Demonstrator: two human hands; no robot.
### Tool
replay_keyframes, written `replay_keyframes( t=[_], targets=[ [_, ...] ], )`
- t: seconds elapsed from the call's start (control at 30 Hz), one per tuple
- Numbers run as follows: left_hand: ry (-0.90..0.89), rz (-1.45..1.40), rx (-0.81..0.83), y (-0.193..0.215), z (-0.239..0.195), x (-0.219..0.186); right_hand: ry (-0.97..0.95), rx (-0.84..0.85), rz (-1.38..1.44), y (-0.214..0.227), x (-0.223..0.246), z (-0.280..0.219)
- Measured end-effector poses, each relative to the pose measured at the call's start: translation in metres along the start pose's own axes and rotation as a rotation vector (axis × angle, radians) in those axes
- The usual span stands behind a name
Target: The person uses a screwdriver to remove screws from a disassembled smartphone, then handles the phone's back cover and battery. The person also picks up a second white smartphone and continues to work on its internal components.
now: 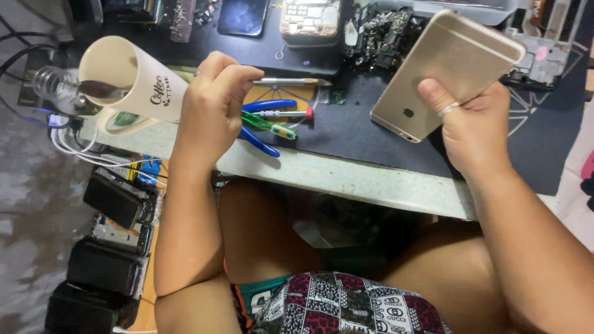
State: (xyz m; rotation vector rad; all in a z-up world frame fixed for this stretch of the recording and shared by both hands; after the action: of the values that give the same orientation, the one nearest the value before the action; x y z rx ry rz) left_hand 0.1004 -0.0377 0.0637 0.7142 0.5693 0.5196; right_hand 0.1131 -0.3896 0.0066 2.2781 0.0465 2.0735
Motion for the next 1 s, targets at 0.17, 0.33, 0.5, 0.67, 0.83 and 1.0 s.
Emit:
replay_keyframes(
  t=[0.17, 0.33, 0.5, 0.67, 0.83, 1.0],
  targets=[
    [0.048, 0.169, 0.058, -0.011, -0.017, 0.019, 0.048, 0.016, 0.143, 0.002, -0.010, 0.002],
    [-0.036, 0.357, 0.013, -0.015, -0.016, 0.008, 0.095, -0.029, 0.040, 0.003, -0.008, -0.004],
    [-0.138, 0.056, -0.106, -0.024, 0.003, -0.028, 0.129, 0.033, -0.061, -0.001, 0.008, -0.021],
    [-0.385, -0.299, -0.185, -0.036, 0.044, -0.072, 0.303, 0.091, -0.478, -0.008, 0.036, -0.043],
    [-0.491, -0.156, -0.067, -0.039, 0.050, -0.090, 0.417, 0.132, -0.692, -0.016, 0.058, -0.049],
    [-0.493, -0.475, -0.236, -0.047, 0.062, -0.065, 0.545, 0.116, -0.632, -0.022, 0.075, -0.055]
  ],
)
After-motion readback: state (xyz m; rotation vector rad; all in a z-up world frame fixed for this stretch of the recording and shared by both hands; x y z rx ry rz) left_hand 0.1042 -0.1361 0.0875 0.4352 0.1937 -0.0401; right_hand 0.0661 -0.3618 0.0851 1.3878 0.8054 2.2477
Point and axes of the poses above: each hand's wrist, its own z-axis towards the middle knuckle, its own y-axis out of the back of the hand, x = y × z, the point moved 2 cm from there along z, towards the middle knuckle, and after that the axes turned 15 degrees about -y, right-handed, at the moved point
